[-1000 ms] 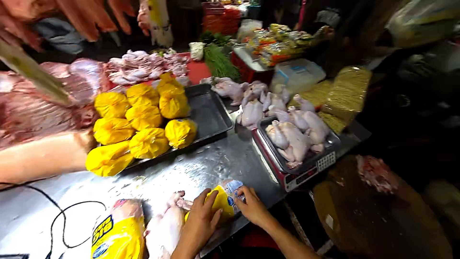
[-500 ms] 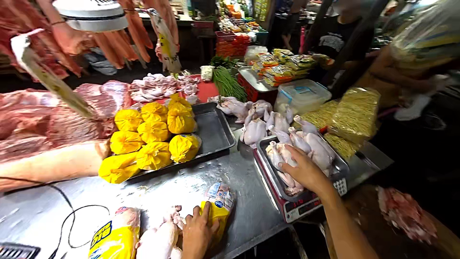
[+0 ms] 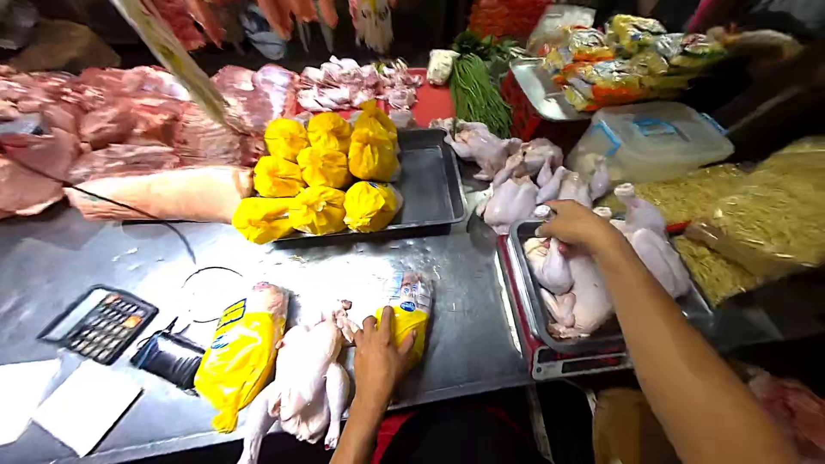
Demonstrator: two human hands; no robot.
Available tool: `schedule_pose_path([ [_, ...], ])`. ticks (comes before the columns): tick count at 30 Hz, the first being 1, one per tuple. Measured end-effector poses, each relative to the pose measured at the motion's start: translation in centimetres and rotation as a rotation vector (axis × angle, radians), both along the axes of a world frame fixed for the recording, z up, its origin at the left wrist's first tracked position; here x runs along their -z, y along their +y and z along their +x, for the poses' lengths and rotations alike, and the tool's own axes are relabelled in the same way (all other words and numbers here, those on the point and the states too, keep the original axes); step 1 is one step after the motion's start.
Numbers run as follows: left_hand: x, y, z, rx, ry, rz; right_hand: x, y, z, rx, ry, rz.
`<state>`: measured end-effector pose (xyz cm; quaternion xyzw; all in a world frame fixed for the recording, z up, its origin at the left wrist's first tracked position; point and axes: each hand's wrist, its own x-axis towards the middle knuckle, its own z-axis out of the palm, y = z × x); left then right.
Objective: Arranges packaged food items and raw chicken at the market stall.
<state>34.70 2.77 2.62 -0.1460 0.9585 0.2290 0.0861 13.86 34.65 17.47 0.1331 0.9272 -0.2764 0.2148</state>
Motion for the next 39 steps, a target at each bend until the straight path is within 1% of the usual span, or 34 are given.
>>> schedule_pose_path([
  [2,0.5,0.0,-0.2,0.013,0.035,0.03,-1.0,-0.5,2.8,0.022,0.037,-0.066],
  [4,0.7,-0.4,-0.2,0.017,0.062,0.061,-0.8,-1.8,5.4,0.121,0.117,-0.229],
  [6,0.9,-0.8,-0.3,0.021,0.056,0.093,-0.1,-2.5,7.2,0.254,0.259,-0.415],
  [8,0.9,-1.1,-0.5,0.037,0.009,0.122,-1.1,-1.8,7.9,0.32,0.35,-0.462],
  [10,1.1,-1.7,-0.9,0.088,0.018,0.132,-3.9,0.3,8.6,0.313,0.373,-0.442],
  [12,1.2,-2.4,-0.8,0.126,0.029,0.144,-7.9,2.7,8.7,0.233,0.349,-0.496],
  [14,1.2,-3.1,-0.6,0.156,0.021,0.156,-12.7,3.8,8.4,0.127,0.274,-0.541],
  [16,1.3,-3.2,-1.0,0.182,0.03,0.143,-17.7,2.3,7.6,0.035,0.208,-0.47],
  [18,1.0,-3.1,-1.3,0.196,-0.008,0.135,-22.0,-2.2,6.5,-0.001,0.241,-0.29],
  [19,0.6,-3.1,-1.4,0.201,-0.049,0.131,-23.6,-4.1,5.6,-0.048,0.267,-0.228],
  [20,0.2,-3.1,-1.5,0.202,-0.074,0.129,-24.7,-5.0,4.2,-0.147,0.287,-0.241],
  [21,0.0,-3.1,-1.5,0.201,-0.078,0.126,-25.5,-5.1,2.2,-0.291,0.28,-0.32],
  [23,-0.1,-3.1,-1.2,0.198,-0.09,0.125,-26.1,-5.1,-2.5,-0.61,0.175,-0.47],
  [24,0.0,-3.0,-0.9,0.187,-0.075,0.13,-26.2,-6.3,-4.4,-0.708,0.121,-0.465],
  [26,-0.2,-3.0,-0.3,0.133,-0.039,0.177,-24.8,-10.5,-6.7,-0.773,0.096,-0.338],
  [27,-0.6,-2.9,0.0,0.095,-0.027,0.213,-23.1,-12.7,-7.7,-0.837,0.075,-0.271],
  [28,-0.9,-2.9,0.2,0.06,-0.005,0.247,-20.5,-14.7,-8.9,-0.923,0.044,-0.204],
  [29,-1.3,-2.7,0.3,0.03,0.033,0.275,-17.1,-16.7,-10.1,-1.001,-0.012,-0.134],
  [30,-1.9,-2.6,0.3,0.009,0.086,0.288,-12.8,-18.5,-11.2,-1.068,-0.069,-0.086],
  [32,-3.1,-2.6,0.0,-0.009,0.184,0.295,-2.7,-21.3,-12.8,-1.165,-0.162,-0.018],
  [33,-3.8,-2.7,-0.3,-0.014,0.227,0.301,1.1,-22.3,-12.9,-1.207,-0.183,0.024],
  [34,-4.5,-2.9,-0.9,-0.017,0.276,0.309,3.0,-23.1,-12.6,-1.235,-0.187,0.094],
  [35,-5.0,-3.2,-2.0,-0.012,0.334,0.315,3.4,-23.7,-12.1,-1.251,-0.165,0.181],
  [37,-6.2,-3.5,-5.1,0.024,0.425,0.322,2.8,-23.6,-11.2,-1.261,-0.13,0.298],
  [39,-8.6,-3.3,-10.7,0.111,0.445,0.365,2.7,-22.4,-10.7,-1.248,-0.118,0.298],
])
